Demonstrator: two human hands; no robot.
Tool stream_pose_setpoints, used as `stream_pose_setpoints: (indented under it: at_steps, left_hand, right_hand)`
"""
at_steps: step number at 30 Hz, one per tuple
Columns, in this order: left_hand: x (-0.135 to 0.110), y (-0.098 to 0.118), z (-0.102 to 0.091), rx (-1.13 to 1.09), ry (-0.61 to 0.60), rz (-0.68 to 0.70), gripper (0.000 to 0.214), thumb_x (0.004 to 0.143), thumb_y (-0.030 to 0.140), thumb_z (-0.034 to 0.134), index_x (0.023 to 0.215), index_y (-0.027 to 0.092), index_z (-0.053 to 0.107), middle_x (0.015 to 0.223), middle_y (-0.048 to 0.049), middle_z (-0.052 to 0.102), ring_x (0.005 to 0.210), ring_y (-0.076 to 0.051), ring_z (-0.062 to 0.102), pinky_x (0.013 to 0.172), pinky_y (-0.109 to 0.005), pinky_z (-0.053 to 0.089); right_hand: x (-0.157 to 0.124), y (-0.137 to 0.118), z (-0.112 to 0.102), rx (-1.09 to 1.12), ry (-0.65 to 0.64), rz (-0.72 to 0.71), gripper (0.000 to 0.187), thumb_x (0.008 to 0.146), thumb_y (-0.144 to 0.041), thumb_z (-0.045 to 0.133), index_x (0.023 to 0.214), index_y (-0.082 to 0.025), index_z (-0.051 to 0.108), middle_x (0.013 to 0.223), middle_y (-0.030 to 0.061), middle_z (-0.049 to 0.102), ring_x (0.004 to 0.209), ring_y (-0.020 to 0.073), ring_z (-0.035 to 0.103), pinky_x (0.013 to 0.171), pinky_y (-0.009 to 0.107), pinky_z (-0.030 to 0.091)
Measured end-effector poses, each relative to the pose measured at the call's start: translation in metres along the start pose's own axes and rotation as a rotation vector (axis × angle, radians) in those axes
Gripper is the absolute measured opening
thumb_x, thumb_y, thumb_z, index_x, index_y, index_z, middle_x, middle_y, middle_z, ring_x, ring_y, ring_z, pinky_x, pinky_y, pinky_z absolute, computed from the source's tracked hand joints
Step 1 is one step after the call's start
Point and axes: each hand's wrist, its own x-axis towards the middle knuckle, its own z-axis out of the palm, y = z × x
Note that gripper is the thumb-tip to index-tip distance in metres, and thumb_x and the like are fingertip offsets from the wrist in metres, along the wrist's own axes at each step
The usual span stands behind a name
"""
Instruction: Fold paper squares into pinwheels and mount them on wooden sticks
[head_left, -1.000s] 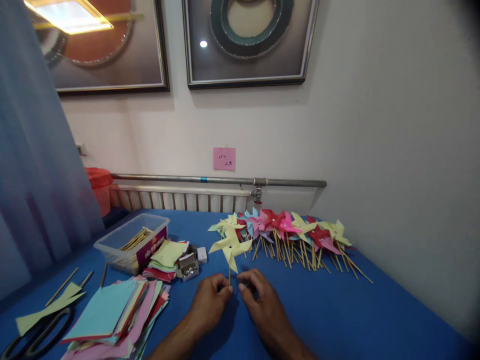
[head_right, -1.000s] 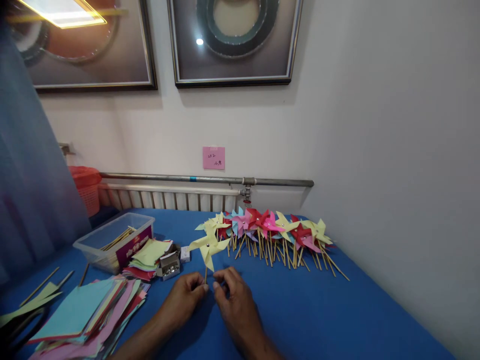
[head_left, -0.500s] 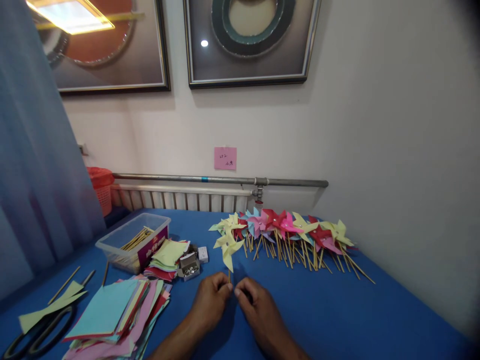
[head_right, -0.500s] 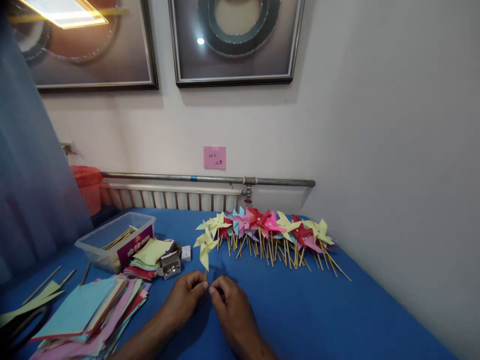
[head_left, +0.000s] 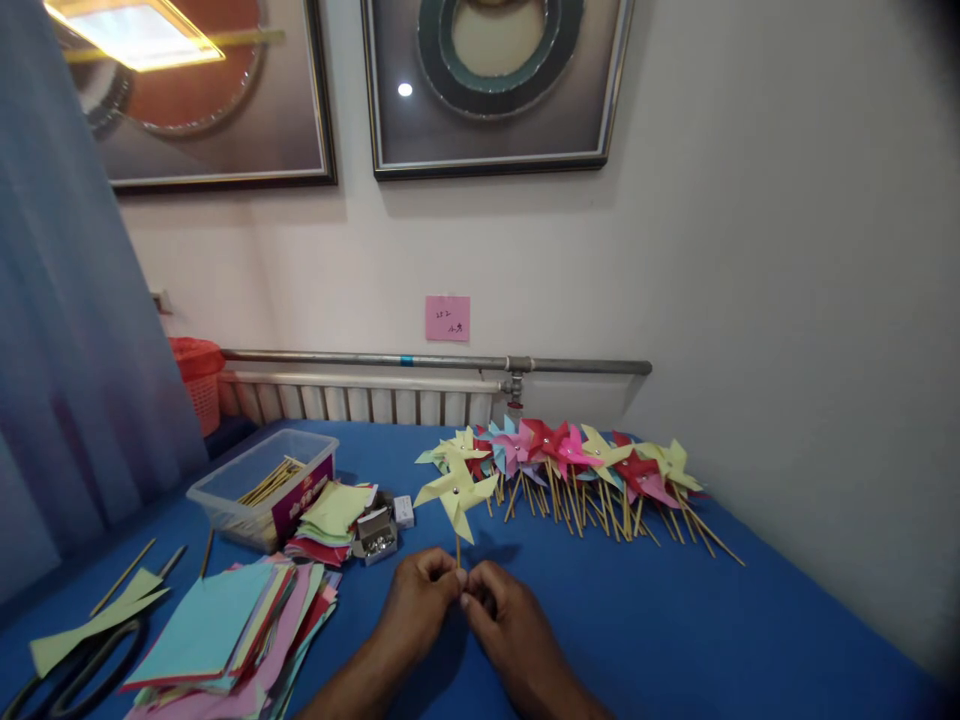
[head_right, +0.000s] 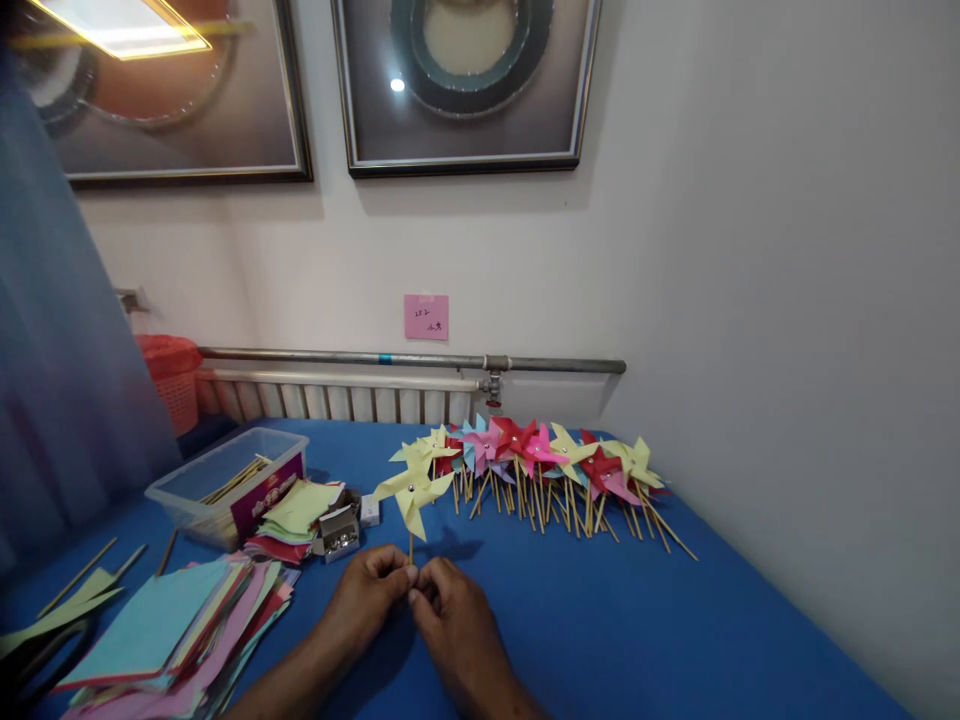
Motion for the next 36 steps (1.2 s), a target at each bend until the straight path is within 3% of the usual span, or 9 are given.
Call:
stream_pose_setpoints:
  at_steps: [19, 36]
  left_hand:
    - [-0.001, -0.003, 0.006, -0.004, 0.063, -0.018, 0.034, 0.066, 0.049, 0.071, 0.059, 0.021, 0.052, 0.051, 0.0053, 0.047, 0.051, -0.011, 0.039, 0.054, -0.026, 0.030]
    - [0.001, -0.011, 0.003, -0.003, 0.011, -0.024, 0.035, 0.071, 0.050, 0.069, 0.060, 0.021, 0.054, 0.050, 0.0058, 0.046, 0.050, -0.011, 0.038, 0.053, -0.026, 0.028]
  right_hand:
    - [0.001, 0.011, 0.009, -0.149, 0.063, 0.077, 0.015, 0.087, -0.018, 0.055, 0.074, -0.022, 0.060, 0.071, 0.0002, 0.070, 0.069, 0.0176, 0.064, 0.064, 0.026, 0.038]
    - [-0.002, 0.001, 0.007, -0.111, 0.054, 0.058, 0.014, 0.087, -0.016, 0.057, 0.075, -0.022, 0.060, 0.078, 0.0008, 0.072, 0.074, 0.0179, 0.066, 0.066, 0.026, 0.041]
